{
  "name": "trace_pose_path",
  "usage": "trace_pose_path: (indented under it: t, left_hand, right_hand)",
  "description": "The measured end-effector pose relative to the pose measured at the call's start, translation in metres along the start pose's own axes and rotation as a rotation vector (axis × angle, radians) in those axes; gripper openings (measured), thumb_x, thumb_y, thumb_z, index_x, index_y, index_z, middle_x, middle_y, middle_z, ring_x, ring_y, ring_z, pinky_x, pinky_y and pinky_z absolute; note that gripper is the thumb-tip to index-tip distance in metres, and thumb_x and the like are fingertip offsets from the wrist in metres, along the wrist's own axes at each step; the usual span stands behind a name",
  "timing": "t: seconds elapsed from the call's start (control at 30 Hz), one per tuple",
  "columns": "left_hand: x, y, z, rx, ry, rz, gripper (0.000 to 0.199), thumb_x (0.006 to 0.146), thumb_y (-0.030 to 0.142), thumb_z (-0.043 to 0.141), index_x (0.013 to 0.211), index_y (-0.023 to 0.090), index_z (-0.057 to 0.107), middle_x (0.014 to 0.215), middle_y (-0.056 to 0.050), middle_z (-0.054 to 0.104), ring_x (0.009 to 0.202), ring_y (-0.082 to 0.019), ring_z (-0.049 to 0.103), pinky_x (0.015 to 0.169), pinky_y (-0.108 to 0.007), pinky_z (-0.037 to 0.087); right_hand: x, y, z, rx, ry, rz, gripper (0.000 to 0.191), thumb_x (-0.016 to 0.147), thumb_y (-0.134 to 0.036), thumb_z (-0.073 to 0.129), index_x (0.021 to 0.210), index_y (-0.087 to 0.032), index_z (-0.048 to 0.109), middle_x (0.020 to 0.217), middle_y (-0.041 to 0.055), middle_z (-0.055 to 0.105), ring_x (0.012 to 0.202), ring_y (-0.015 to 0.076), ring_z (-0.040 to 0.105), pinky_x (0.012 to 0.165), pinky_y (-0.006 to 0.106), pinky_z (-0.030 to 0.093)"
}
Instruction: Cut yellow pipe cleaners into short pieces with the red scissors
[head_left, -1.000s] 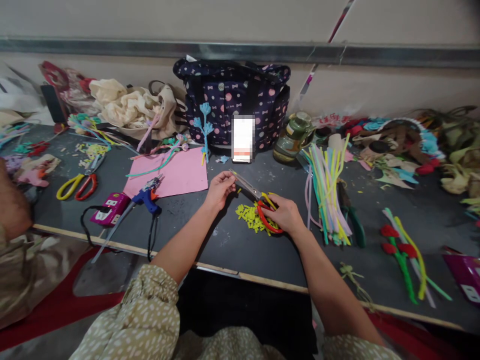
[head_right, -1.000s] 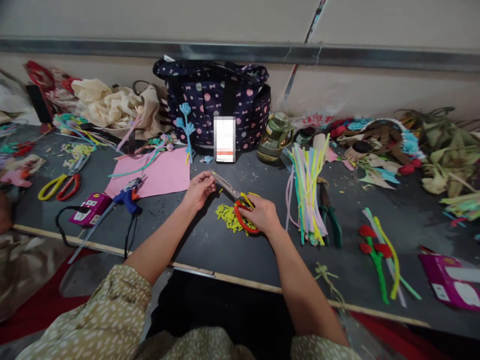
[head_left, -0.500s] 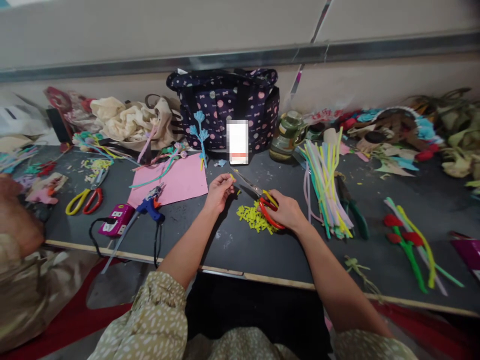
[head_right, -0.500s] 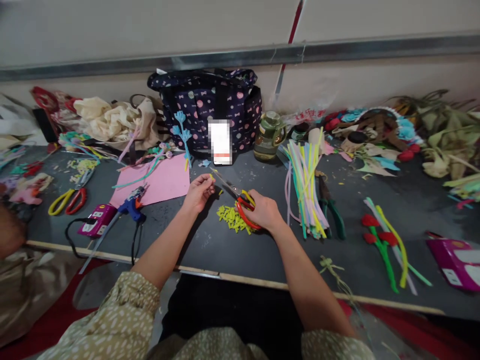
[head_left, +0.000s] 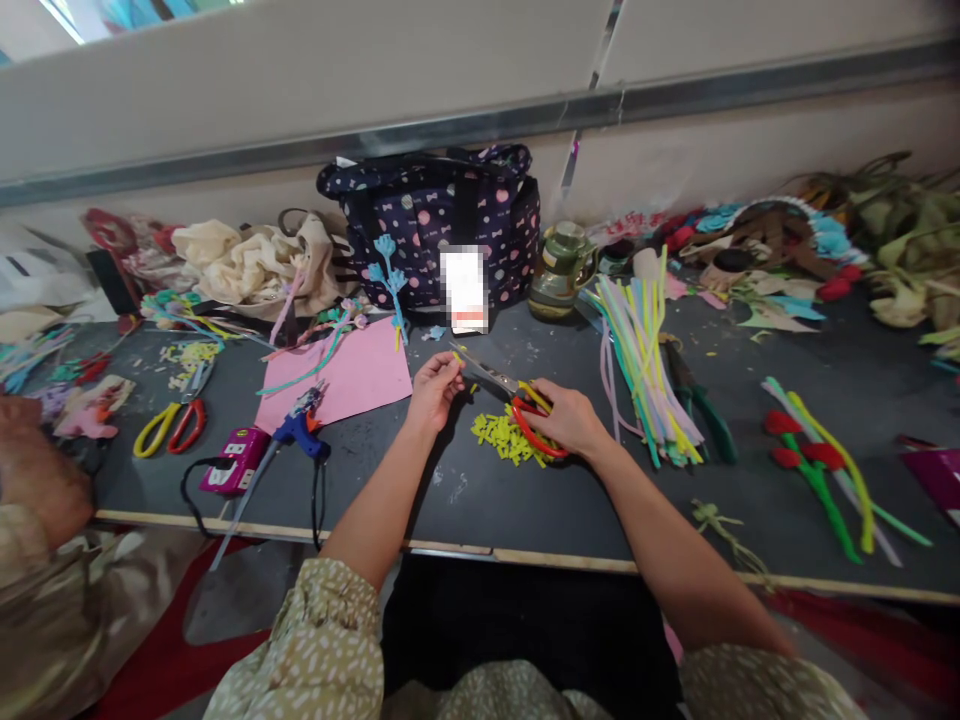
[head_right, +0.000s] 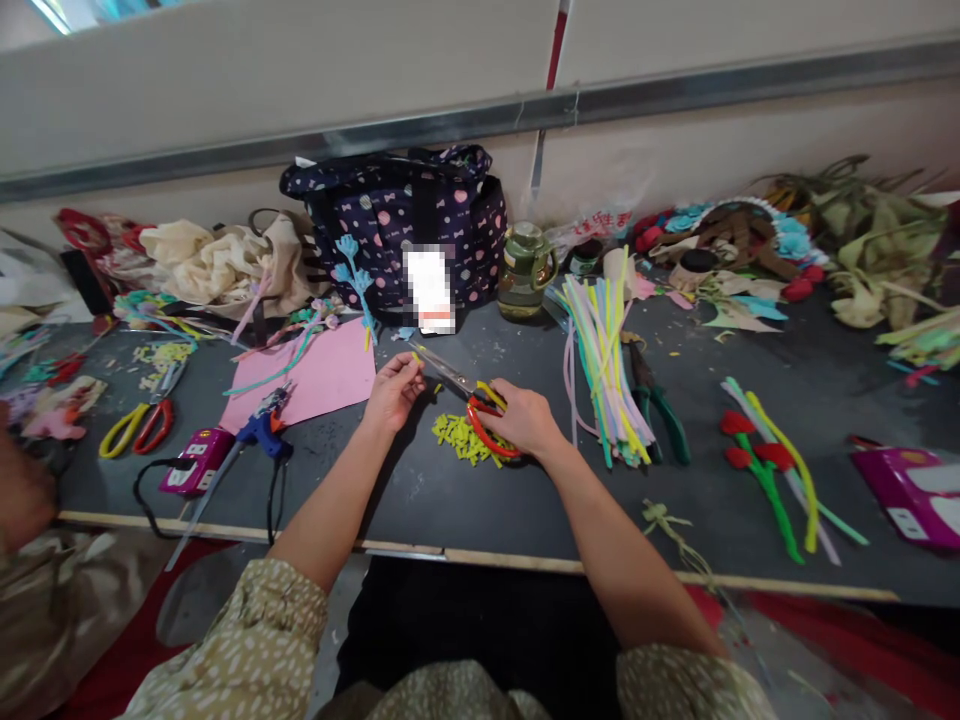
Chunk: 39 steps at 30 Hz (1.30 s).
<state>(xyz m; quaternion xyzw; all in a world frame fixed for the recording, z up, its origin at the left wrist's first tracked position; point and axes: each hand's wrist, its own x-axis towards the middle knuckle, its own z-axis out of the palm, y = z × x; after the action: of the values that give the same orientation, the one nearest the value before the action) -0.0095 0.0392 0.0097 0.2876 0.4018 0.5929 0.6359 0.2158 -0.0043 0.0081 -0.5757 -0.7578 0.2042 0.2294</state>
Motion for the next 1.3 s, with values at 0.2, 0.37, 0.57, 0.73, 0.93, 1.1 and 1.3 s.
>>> trace_pose_path:
  t: [0.2,0.37,0.57,0.73,0.93,1.1,1.3]
  left_hand:
    - [0.0008,0.0004,-0.0014,0.001,0.013,0.006,0.029,0.061,0.024,0.083,0.079,0.017,0.062,0.072,0.002,0.065,0.054,-0.005,0.052,0.052,-0.018,0.043]
    - [0.0019,0.0001,-0.0026,0.001,0.014,0.004,0.028,0.06,0.024,0.083,0.077,0.017,0.061,0.07,0.002,0.063,0.053,-0.005,0.052,0.052,-0.018,0.043]
    - [0.0019,0.0005,-0.0027,0.039,0.027,0.026,0.026,0.063,0.025,0.081,0.079,0.017,0.062,0.071,0.002,0.064,0.054,-0.005,0.053,0.053,-0.018,0.044]
    - [0.0014,0.0002,-0.0017,0.088,0.045,0.056,0.024,0.066,0.028,0.08,0.079,0.018,0.063,0.072,0.002,0.063,0.054,-0.005,0.052,0.053,-0.019,0.045]
    - [0.0011,-0.0003,-0.0011,0.097,0.068,0.077,0.025,0.064,0.026,0.082,0.076,0.018,0.062,0.068,0.004,0.057,0.054,-0.004,0.051,0.053,-0.018,0.046]
    - [0.0035,-0.0002,-0.0024,0.079,0.071,0.048,0.028,0.06,0.023,0.084,0.077,0.017,0.062,0.066,0.005,0.058,0.051,-0.004,0.051,0.052,-0.018,0.045]
    - [0.0044,0.0011,-0.0028,0.023,0.08,0.004,0.034,0.056,0.024,0.086,0.079,0.016,0.063,0.069,0.004,0.063,0.051,-0.004,0.053,0.051,-0.018,0.044]
  right_hand:
    - [-0.0004,0.0014,0.0021,-0.011,0.007,-0.035,0.027,0.077,-0.047,0.062,0.091,-0.024,0.062,0.074,0.0005,0.067,0.064,0.0171,0.061,0.058,0.025,0.035]
    - [-0.0008,0.003,0.0044,-0.032,0.005,-0.044,0.029,0.077,-0.047,0.062,0.094,-0.024,0.062,0.076,0.0012,0.068,0.068,0.0186,0.063,0.06,0.026,0.037]
    - [-0.0006,0.0031,0.0049,-0.084,0.014,-0.06,0.029,0.078,-0.047,0.062,0.094,-0.023,0.061,0.083,0.0029,0.071,0.073,0.0198,0.065,0.062,0.026,0.037]
    - [-0.0002,0.0034,0.0059,-0.123,0.013,-0.035,0.029,0.078,-0.049,0.062,0.091,-0.023,0.061,0.08,0.0024,0.071,0.072,0.02,0.065,0.06,0.026,0.036]
    - [-0.0004,0.003,0.0059,-0.12,0.028,-0.064,0.028,0.078,-0.048,0.061,0.091,-0.024,0.061,0.083,0.0026,0.07,0.074,0.0198,0.065,0.061,0.026,0.035]
    - [-0.0002,0.0031,0.0062,-0.121,0.043,-0.073,0.027,0.078,-0.049,0.061,0.089,-0.024,0.061,0.08,0.0021,0.069,0.073,0.0194,0.064,0.06,0.026,0.035]
    - [-0.0001,0.0036,0.005,-0.092,0.062,-0.034,0.028,0.078,-0.048,0.062,0.091,-0.024,0.061,0.08,0.0021,0.07,0.072,0.0194,0.064,0.059,0.025,0.035]
